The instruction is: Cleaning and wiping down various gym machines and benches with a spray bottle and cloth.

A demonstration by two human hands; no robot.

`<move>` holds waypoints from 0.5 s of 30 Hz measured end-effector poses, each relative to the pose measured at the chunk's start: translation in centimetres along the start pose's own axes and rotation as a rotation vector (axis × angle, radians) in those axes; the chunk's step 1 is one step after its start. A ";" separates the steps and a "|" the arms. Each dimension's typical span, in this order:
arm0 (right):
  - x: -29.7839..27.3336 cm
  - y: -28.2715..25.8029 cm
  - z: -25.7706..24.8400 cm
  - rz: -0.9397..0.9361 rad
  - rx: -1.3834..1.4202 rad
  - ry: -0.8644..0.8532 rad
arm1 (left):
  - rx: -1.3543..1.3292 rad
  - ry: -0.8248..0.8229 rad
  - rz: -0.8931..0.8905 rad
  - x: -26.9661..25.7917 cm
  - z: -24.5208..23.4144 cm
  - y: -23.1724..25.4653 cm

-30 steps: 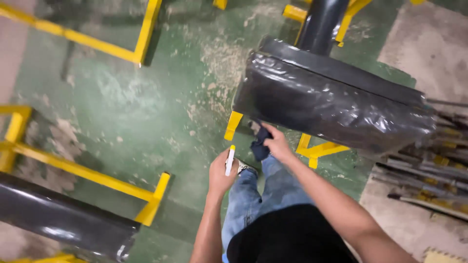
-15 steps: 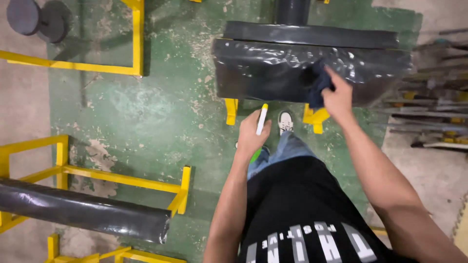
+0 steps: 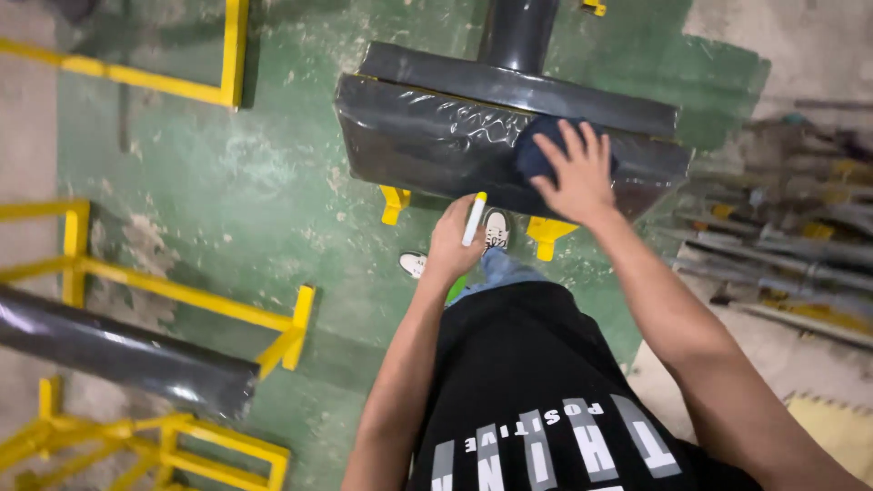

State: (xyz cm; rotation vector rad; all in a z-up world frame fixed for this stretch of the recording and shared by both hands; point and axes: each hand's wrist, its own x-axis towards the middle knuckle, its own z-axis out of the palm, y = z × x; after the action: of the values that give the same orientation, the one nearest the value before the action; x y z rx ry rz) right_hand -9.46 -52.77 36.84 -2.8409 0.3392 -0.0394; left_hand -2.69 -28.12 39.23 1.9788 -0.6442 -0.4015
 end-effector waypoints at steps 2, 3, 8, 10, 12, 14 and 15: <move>2.3 -0.2 2.1 -0.045 0.024 -0.055 | 0.028 0.029 -0.057 -0.6 0.9 -1.0; 3.2 -0.5 3.3 -0.065 0.043 -0.101 | 0.052 0.035 -0.098 -1.1 1.2 -1.5; 11.1 -7.0 4.5 -0.193 0.180 -0.189 | 0.119 0.118 -0.141 -1.5 1.8 -1.5; 11.8 -7.9 4.8 -0.256 0.183 -0.208 | 0.117 0.123 -0.168 -1.3 1.7 -0.6; 11.0 -7.4 5.2 -0.547 0.052 -0.128 | 0.092 0.138 -0.192 -1.0 1.3 -0.1; 8.3 -4.7 4.2 -0.740 -0.114 -0.159 | 0.088 0.147 -0.187 -0.9 1.1 0.3; 7.0 -3.4 3.7 -0.921 -0.282 -0.181 | 0.087 0.148 -0.176 -0.8 1.0 0.4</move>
State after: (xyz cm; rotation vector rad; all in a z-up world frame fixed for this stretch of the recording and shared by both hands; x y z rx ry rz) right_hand -1.65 -50.21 34.21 -2.9619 -1.0767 0.0869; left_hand -3.91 -28.50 39.14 2.1337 -0.4014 -0.3332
